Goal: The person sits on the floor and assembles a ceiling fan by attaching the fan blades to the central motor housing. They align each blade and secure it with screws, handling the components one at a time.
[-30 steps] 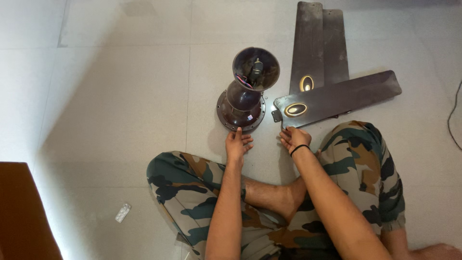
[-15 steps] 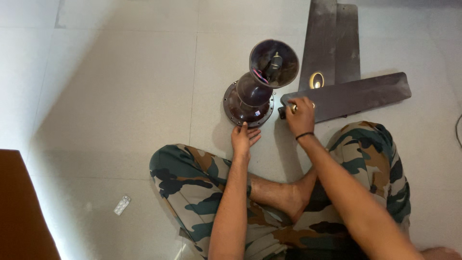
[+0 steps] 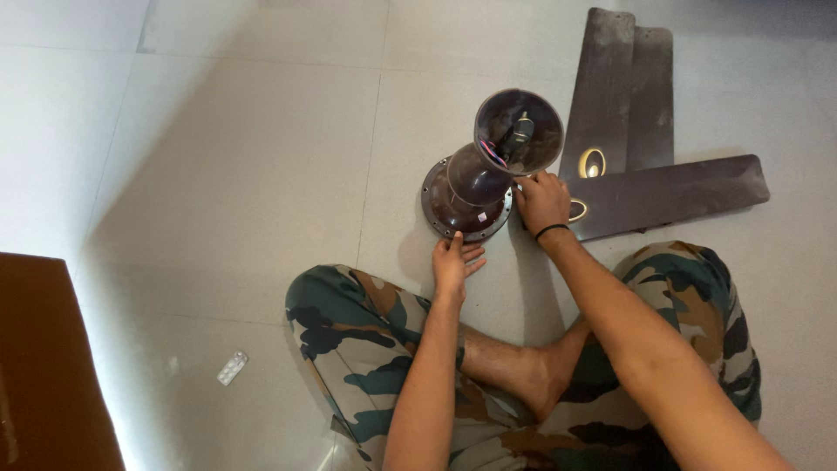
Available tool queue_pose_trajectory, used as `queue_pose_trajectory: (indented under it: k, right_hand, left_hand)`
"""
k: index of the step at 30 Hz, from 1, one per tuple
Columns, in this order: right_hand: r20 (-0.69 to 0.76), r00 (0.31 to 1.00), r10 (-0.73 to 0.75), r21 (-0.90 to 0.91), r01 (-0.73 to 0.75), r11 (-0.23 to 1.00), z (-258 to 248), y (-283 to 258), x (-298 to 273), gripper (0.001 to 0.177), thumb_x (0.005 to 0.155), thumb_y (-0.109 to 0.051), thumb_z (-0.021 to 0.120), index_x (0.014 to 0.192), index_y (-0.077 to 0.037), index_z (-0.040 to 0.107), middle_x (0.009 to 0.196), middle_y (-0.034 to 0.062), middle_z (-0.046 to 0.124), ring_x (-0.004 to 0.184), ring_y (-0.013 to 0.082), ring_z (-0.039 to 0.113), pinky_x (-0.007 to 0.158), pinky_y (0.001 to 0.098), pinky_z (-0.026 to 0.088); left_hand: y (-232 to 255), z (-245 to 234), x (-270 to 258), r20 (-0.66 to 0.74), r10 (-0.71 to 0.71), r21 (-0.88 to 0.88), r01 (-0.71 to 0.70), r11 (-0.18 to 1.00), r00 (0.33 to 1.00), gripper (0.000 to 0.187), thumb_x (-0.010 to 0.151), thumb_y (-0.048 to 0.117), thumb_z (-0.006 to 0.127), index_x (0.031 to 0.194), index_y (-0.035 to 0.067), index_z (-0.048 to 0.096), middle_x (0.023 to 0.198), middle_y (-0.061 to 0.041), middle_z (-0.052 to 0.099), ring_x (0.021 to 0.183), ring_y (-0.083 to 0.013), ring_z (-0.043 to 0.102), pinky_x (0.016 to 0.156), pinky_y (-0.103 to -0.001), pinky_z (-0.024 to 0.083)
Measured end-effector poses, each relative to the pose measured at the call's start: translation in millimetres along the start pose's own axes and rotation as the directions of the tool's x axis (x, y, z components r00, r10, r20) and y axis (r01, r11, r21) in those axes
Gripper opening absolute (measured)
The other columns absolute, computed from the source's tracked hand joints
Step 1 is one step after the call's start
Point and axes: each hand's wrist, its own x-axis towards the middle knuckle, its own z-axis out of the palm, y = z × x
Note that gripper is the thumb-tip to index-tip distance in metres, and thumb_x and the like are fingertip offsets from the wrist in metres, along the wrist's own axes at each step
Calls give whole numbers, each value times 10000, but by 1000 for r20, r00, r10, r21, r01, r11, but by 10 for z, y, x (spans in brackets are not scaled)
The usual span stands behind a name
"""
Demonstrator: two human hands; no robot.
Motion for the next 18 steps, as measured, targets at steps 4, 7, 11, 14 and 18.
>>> queue_pose_trajectory:
  k: [4,7,11,14,18]
  right_hand:
    - [11,999,36,-44,-36,998,0,-26,6,134,897,-237,788,1017,-176,776,980,50,690,999,278,641,841,465,479]
    - [-22,1000,13,-57,-14,998,-10,-47,22,140,876,-241,785,991,-161,777,982,54,696,974,282,643,816,462,479]
    - [-2,1000,7,-76,-7,997,-14,-46,33,151,872,-216,774,1016,-171,786,990,48,698,958,276,649,805,456,482]
    - [28,999,15,-43,-14,999,-33,-29,32,113,885,-201,769,995,-183,787,1012,47,699,962,278,649,819,454,484]
    - [100,993,57,-23,-55,998,-83,-5,52,84,861,-216,775,918,-156,766,1003,47,697,973,286,658,844,467,496]
  left_hand:
    - [64,30,-66,-4,9,59,-8,998,1000,397,1058,305,506,1196,-67,504,1112,-288,698,1009,-340,746,802,-450,665]
    - [94,45,-90,-7,-5,50,6,999,1000,402,1053,307,507,1192,-71,499,1107,-280,697,1000,-340,740,792,-452,659]
    - [100,42,-90,-14,-15,64,16,998,1000,410,1057,311,515,1195,-75,504,1102,-264,698,998,-330,738,795,-445,657]
    - [93,36,-83,-10,-12,60,12,998,1000,409,1054,317,512,1200,-65,502,1097,-257,697,992,-322,739,793,-444,658]
    - [67,21,-93,-11,2,76,-1,997,1000,396,1053,320,520,1171,-58,506,1095,-266,704,986,-328,741,786,-448,655]
